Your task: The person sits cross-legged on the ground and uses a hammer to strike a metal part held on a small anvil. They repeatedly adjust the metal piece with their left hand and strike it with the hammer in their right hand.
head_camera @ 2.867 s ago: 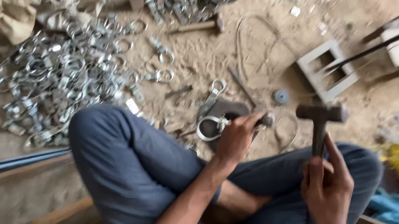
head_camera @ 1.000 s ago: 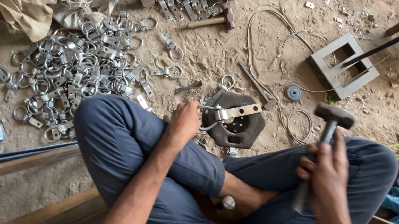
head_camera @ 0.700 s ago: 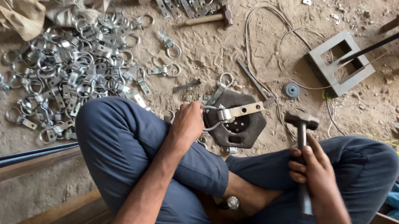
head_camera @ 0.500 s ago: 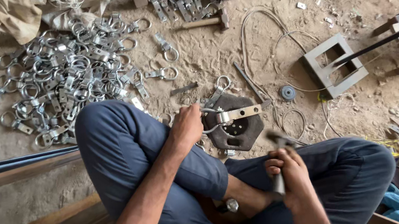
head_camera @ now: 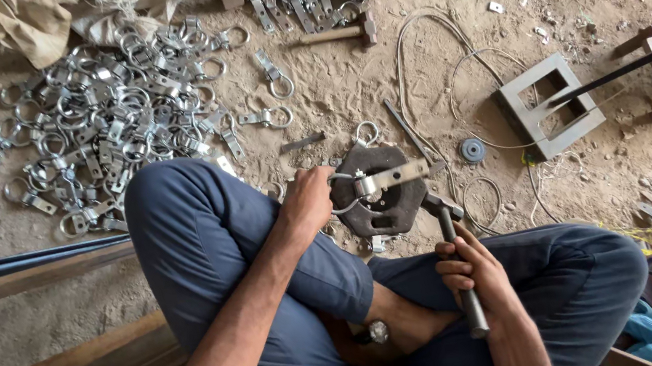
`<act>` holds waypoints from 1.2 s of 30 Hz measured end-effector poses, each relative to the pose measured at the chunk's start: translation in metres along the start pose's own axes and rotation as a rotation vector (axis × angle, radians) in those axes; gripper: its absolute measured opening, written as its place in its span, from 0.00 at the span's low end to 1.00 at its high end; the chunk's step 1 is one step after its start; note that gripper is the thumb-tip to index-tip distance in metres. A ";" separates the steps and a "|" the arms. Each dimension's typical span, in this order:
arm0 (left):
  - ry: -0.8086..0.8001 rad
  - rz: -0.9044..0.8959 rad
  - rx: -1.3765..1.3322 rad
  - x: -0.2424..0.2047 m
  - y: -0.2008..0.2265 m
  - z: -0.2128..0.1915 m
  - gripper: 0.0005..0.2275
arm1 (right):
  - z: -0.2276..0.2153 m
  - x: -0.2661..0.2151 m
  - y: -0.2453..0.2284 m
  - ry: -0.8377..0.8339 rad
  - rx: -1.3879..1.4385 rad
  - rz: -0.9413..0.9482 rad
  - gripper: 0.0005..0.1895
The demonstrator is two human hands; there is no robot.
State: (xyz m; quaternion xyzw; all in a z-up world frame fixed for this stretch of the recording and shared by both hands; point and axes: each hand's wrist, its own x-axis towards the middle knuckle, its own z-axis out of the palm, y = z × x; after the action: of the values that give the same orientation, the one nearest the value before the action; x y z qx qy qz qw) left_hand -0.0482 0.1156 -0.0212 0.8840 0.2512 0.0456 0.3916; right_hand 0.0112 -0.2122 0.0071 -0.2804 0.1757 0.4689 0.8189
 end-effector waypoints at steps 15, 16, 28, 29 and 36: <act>-0.055 0.442 0.608 -0.041 0.045 -0.055 0.04 | 0.038 -0.124 0.014 0.463 -0.924 -0.587 0.38; -0.052 0.448 0.609 -0.041 0.045 -0.054 0.04 | 0.036 -0.126 0.013 0.450 -0.941 -0.595 0.39; -0.469 0.254 0.273 -0.155 0.088 -0.059 0.08 | 0.044 -0.129 0.004 0.347 -0.827 -0.571 0.42; -0.369 0.314 0.236 -0.173 0.088 -0.054 0.09 | 0.044 -0.128 0.000 0.320 -0.811 -0.564 0.42; -0.454 0.051 0.592 -0.228 0.041 0.037 0.04 | 0.024 -0.130 -0.003 0.265 -0.745 -0.536 0.42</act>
State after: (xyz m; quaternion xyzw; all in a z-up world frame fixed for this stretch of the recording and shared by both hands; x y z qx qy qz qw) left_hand -0.2200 -0.0416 0.0090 0.9525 0.1383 -0.2164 0.1634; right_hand -0.0503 -0.2858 0.0981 -0.6475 0.0199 0.2324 0.7255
